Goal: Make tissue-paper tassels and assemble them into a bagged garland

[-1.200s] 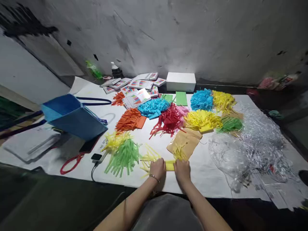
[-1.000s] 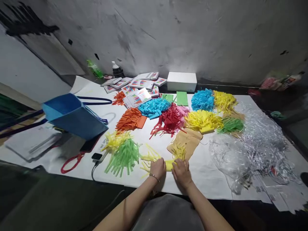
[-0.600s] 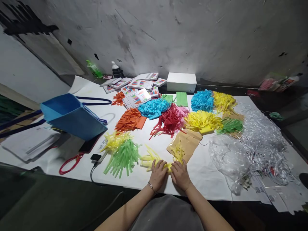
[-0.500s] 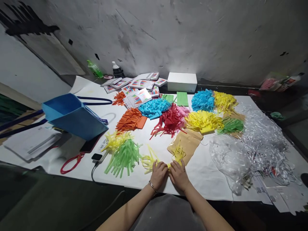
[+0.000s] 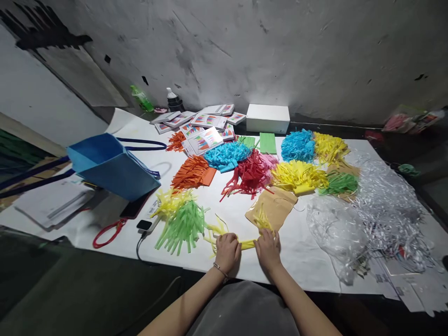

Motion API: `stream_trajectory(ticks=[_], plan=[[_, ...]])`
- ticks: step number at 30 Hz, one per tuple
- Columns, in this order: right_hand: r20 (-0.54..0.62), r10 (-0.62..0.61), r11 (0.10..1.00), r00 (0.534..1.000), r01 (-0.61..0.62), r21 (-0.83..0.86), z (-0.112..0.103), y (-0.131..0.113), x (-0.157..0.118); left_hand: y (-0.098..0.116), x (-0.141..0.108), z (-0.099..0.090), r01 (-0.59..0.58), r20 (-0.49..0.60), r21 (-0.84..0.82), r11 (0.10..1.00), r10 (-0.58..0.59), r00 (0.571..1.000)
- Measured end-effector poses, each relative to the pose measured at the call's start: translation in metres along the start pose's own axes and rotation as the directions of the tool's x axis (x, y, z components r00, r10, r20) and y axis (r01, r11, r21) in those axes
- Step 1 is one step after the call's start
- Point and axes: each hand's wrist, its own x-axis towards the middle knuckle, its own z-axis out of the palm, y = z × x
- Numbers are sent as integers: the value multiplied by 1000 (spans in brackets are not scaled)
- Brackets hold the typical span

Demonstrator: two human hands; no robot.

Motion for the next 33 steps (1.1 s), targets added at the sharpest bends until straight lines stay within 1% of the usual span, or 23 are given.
stream_trajectory(ticks=[2,4,6,9,11,14,16,19,22,25,27,29,33], plan=[[-2,53,998,999,-53,-24,-1,-4,8,5,8,-1,47,10,30,998,-48,999],[4,48,998,999,-48,-30,-3,-6,11,6,14,-1,55,20,40,998,-56,998],[26,-30,999,999,30,-11,-3,-6,9,5,16,-1,51,32,42,998,-52,998],[55,-159,987,986,158,34,0,-5,1,1,14,-3,40,32,33,999,-41,999],[50,-167,985,985,164,48,3,-5,-3,-1,9,-2,-22,1,12,1000,22,1000],[33,-126,991,992,124,58,5,-6,-5,-1,1,5,-188,-81,-17,982,186,979],[28,-126,990,992,124,66,5,-8,-6,0,-2,12,-228,-122,-33,973,223,967],[29,-175,982,984,172,80,7,-9,-8,0,-2,17,-208,-138,-87,974,195,971],[16,-192,978,981,190,82,9,-1,-14,-4,1,14,-186,-91,-130,974,175,980],[-12,-143,988,990,143,64,6,12,-21,-7,2,7,-177,-47,-128,976,172,984],[-27,-97,994,995,99,47,3,16,-24,-5,2,4,-162,-33,-110,981,160,987],[-33,-51,998,998,52,29,1,14,-22,1,3,3,-119,-28,-79,990,118,993],[-39,46,999,998,-47,-24,0,2,-12,15,7,3,-11,-40,-7,1000,11,999]])
